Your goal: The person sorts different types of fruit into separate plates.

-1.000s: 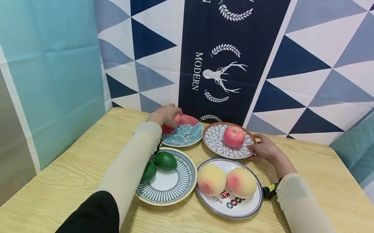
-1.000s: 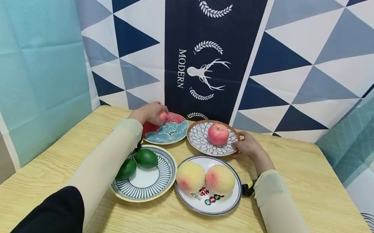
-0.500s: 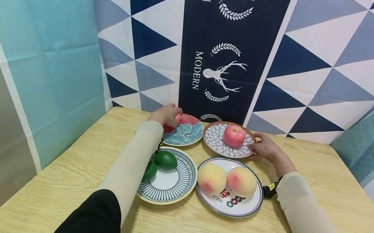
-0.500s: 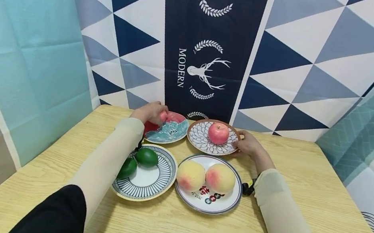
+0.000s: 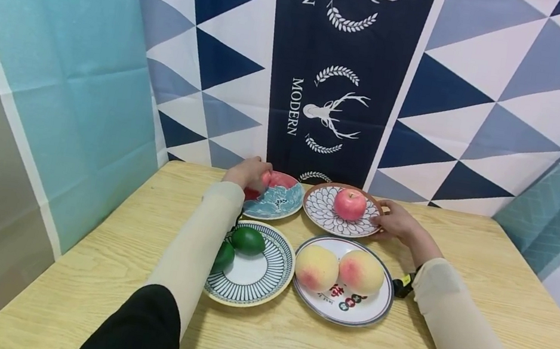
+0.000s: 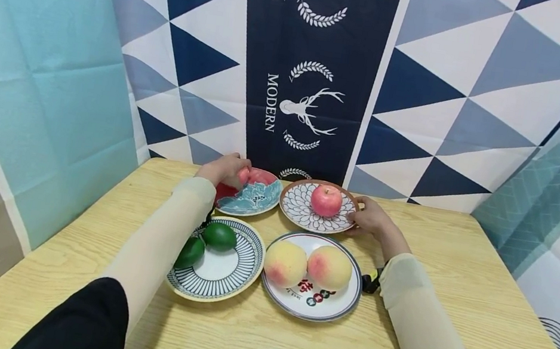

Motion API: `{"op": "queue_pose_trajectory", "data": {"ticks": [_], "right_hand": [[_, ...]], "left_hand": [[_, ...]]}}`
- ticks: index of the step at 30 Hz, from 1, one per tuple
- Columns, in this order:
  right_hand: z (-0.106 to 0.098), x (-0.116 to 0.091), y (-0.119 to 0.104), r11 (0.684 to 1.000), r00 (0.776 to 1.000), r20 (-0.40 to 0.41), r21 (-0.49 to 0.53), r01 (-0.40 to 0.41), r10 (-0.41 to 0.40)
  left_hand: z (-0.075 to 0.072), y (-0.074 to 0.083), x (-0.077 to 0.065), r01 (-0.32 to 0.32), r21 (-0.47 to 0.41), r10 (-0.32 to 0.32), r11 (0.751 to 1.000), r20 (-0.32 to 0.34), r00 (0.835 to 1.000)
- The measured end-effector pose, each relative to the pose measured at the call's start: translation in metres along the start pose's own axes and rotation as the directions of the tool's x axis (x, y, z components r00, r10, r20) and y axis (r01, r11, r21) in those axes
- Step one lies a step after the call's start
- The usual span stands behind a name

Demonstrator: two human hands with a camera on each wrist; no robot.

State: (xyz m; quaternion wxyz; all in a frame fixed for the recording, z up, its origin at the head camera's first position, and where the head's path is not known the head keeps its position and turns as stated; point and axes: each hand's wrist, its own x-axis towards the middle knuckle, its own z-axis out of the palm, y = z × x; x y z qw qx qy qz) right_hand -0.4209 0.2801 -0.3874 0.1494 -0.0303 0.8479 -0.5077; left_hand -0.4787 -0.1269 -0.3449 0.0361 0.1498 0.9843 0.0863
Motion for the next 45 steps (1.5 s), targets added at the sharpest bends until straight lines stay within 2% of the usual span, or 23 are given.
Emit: {"op": "queue_pose_trajectory", "data": {"ticks": [11, 19, 28, 32, 39, 45], "right_hand": [[0.005, -0.001, 0.002, 1.000, 1.000, 0.016, -0.019, 0.002, -0.001], [0.005, -0.001, 0.002, 1.000, 1.000, 0.016, -0.008, 0.025, -0.025], [0.003, -0.001, -0.001, 1.000, 1.000, 0.014, -0.015, 0.020, -0.020], [0.002, -0.001, -0.001, 1.000, 1.000, 0.011, -0.014, 0.020, -0.019], [-0.001, -0.002, 0.001, 1.000, 1.000, 0.006, -0.021, 0.018, -0.018], [-0.001, -0.002, 0.000, 1.000, 1.000, 0.005, -0.017, 0.011, -0.011]], "left_hand": [[0.007, -0.003, -0.005, -0.012, 0.016, 0.012, 1.000, -0.005, 1.000], [0.001, -0.003, -0.004, -0.008, -0.020, 0.008, 1.000, 0.016, 1.000], [-0.006, 0.002, 0.006, 0.013, -0.018, -0.012, 1.000, 0.040, 0.999], [-0.010, 0.008, 0.006, -0.030, -0.032, 0.031, 0.999, 0.015, 0.999], [-0.022, 0.021, 0.007, -0.137, -0.002, 0.137, 0.991, -0.008, 0.991], [-0.029, 0.037, 0.007, -0.186, -0.033, 0.186, 0.982, -0.004, 0.983]]}}
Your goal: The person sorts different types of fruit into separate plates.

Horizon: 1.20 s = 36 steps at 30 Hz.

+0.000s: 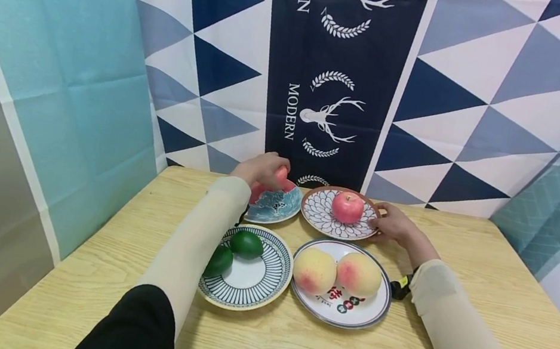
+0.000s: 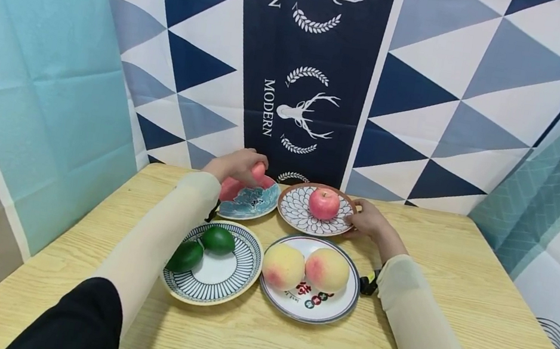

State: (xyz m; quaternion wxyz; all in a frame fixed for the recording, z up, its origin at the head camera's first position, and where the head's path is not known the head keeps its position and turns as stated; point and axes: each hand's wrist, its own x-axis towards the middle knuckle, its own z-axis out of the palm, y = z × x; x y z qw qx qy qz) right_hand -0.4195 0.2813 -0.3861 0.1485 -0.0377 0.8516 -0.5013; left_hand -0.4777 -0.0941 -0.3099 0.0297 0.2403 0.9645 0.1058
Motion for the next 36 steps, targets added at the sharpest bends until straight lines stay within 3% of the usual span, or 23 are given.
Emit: {"op": "queue_pose_trajectory", "data": {"ticks": [11, 25, 36], "right_hand": [[0.001, 0.001, 0.001, 1.000, 1.000, 0.000, 0.004, 0.001, -0.001], [-0.001, 0.000, 0.001, 1.000, 1.000, 0.004, 0.027, -0.011, 0.011], [-0.001, -0.002, -0.002, 1.000, 1.000, -0.001, 0.009, -0.022, 0.022]], "left_hand": [[0.007, 0.030, 0.014, -0.156, 0.044, 0.157, 0.987, -0.023, 0.987], [0.023, 0.071, 0.027, -0.218, -0.054, 0.219, 0.974, 0.006, 0.976], [0.030, 0.088, 0.029, -0.251, -0.030, 0.252, 0.968, 0.038, 0.967]]}}
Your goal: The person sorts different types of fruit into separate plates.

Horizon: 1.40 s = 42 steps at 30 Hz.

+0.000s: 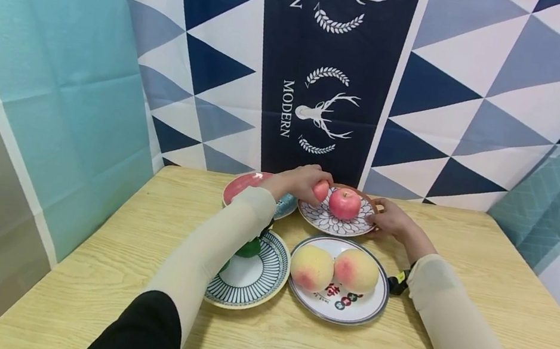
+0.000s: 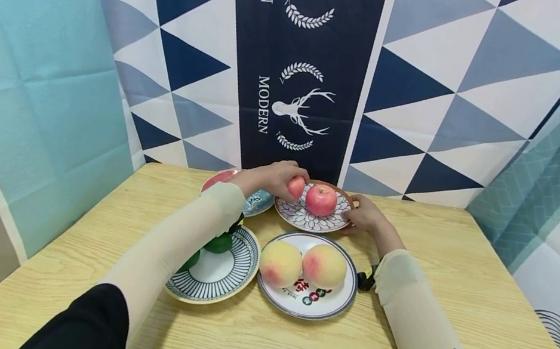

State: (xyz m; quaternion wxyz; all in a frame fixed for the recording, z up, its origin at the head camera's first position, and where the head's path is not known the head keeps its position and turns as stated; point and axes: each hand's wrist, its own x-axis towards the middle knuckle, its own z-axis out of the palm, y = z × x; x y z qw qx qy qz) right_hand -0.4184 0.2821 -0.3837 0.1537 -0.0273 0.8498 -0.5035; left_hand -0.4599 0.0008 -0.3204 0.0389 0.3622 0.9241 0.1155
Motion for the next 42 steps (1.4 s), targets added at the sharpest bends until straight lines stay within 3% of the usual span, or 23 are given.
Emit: {"op": "queue_pose_trajectory", "data": {"ticks": [7, 25, 33, 42], "right_hand": [[0.000, 0.000, 0.000, 1.000, 1.000, -0.005, -0.009, 0.002, -0.002], [0.001, 0.000, -0.001, 1.000, 1.000, -0.007, -0.014, 0.009, -0.010], [0.002, 0.001, 0.000, 1.000, 1.000, -0.003, -0.009, 0.014, -0.014], [0.002, 0.002, 0.001, 1.000, 1.000, 0.002, 0.003, 0.028, -0.028]], "left_hand": [[0.003, 0.006, 0.003, -0.012, 0.015, 0.011, 1.000, 0.004, 1.000], [0.015, 0.005, 0.007, 0.056, 0.039, -0.057, 0.998, 0.035, 0.998], [0.022, 0.007, 0.008, 0.036, 0.056, -0.037, 0.998, 0.028, 0.999], [0.026, 0.013, 0.010, -0.017, 0.143, 0.008, 0.990, 0.063, 0.998]]}}
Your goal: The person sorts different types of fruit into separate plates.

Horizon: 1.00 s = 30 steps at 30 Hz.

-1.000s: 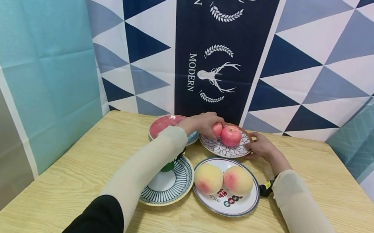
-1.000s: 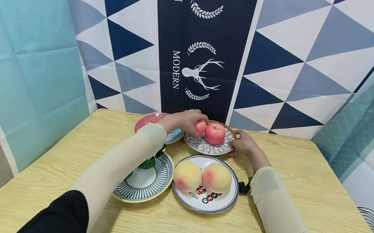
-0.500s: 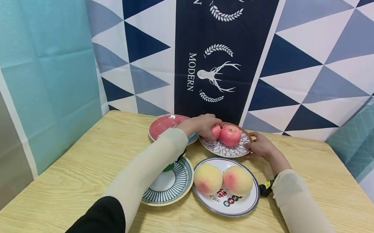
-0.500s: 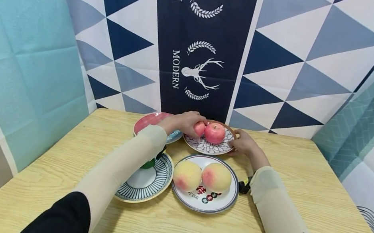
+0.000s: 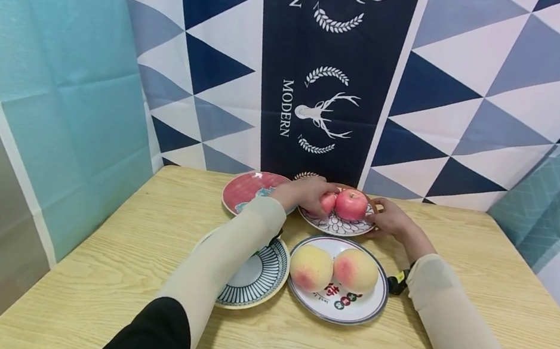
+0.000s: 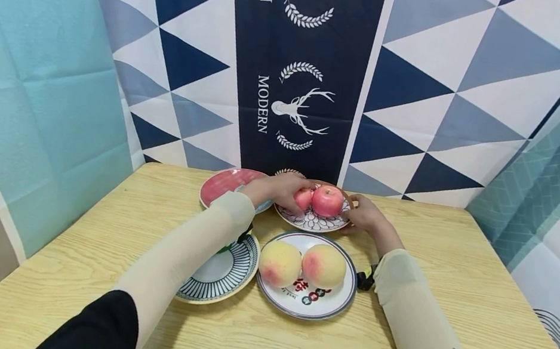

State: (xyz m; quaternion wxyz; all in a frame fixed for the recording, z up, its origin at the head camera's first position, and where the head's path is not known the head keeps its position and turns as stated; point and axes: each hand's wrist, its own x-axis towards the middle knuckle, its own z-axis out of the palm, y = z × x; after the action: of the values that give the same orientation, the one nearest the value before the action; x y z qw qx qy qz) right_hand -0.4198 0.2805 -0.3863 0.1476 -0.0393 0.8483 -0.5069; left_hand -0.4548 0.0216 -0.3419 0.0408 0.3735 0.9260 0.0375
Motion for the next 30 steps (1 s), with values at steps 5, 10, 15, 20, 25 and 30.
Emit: {"op": "queue_pose_trajectory", "data": {"ticks": [5, 10, 15, 20, 25, 30], "right_hand": [[0.001, 0.000, -0.002, 1.000, 1.000, -0.003, -0.010, -0.002, 0.002], [-0.001, 0.001, -0.002, 1.000, 1.000, -0.005, -0.019, 0.001, -0.001], [-0.002, 0.003, 0.002, 1.000, 1.000, 0.001, -0.021, -0.003, 0.003], [-0.001, 0.005, 0.003, 1.000, 1.000, 0.008, -0.021, -0.011, 0.011], [-0.001, 0.004, 0.001, 1.000, 1.000, 0.009, -0.023, -0.006, 0.006], [-0.001, 0.000, -0.001, 0.999, 1.000, 0.007, -0.041, -0.015, 0.015]], "left_hand": [[-0.005, -0.002, -0.004, 0.000, -0.010, 0.000, 1.000, 0.006, 1.000], [-0.010, -0.006, -0.009, 0.014, -0.026, -0.014, 1.000, 0.020, 1.000], [-0.017, -0.013, -0.016, 0.012, -0.013, -0.012, 1.000, 0.014, 1.000], [-0.026, -0.020, -0.025, 0.029, 0.007, -0.029, 1.000, 0.004, 1.000], [-0.034, -0.028, -0.033, 0.068, -0.023, -0.069, 0.997, -0.008, 0.998], [-0.038, -0.035, -0.040, 0.093, -0.026, -0.093, 0.995, -0.021, 0.995]]}}
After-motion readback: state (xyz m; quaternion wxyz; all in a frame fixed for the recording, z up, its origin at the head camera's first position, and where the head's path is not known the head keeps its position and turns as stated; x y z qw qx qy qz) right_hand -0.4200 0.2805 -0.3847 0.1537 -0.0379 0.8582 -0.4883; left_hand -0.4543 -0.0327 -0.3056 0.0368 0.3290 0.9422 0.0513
